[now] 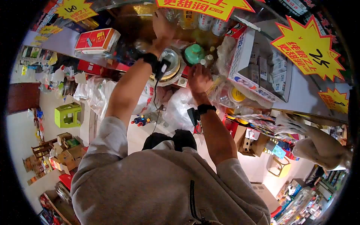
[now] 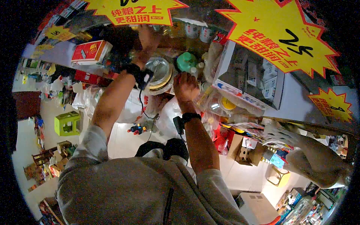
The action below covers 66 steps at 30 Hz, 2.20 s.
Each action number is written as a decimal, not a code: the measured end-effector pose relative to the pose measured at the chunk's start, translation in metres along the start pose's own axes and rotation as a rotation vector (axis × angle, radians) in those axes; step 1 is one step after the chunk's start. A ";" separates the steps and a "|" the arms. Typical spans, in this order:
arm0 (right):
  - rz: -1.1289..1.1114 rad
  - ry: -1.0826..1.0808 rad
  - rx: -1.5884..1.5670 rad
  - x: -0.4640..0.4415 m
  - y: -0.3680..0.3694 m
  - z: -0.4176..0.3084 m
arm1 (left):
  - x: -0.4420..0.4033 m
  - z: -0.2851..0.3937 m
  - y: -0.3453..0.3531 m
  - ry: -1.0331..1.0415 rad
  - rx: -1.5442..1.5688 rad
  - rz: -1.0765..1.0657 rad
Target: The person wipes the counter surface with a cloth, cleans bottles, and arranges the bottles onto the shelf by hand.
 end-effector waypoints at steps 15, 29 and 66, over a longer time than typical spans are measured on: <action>0.010 -0.024 -0.002 0.003 0.010 0.007 | 0.044 0.003 0.059 -0.074 0.006 -0.375; -0.018 0.002 0.024 0.000 0.007 0.005 | 0.068 -0.026 0.086 -0.022 0.150 -0.288; -0.390 -0.173 0.286 -0.291 0.042 -0.157 | 0.068 0.013 0.050 0.218 0.365 -0.181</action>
Point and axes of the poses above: each hand's wrist, its own x-axis away from the middle knuckle, its own y-axis out of the palm, z = x × y, the point moved 10 cm from there along -x, towards the middle knuckle, and after that the axes turned 15 degrees about y, right-handed, at the moved point
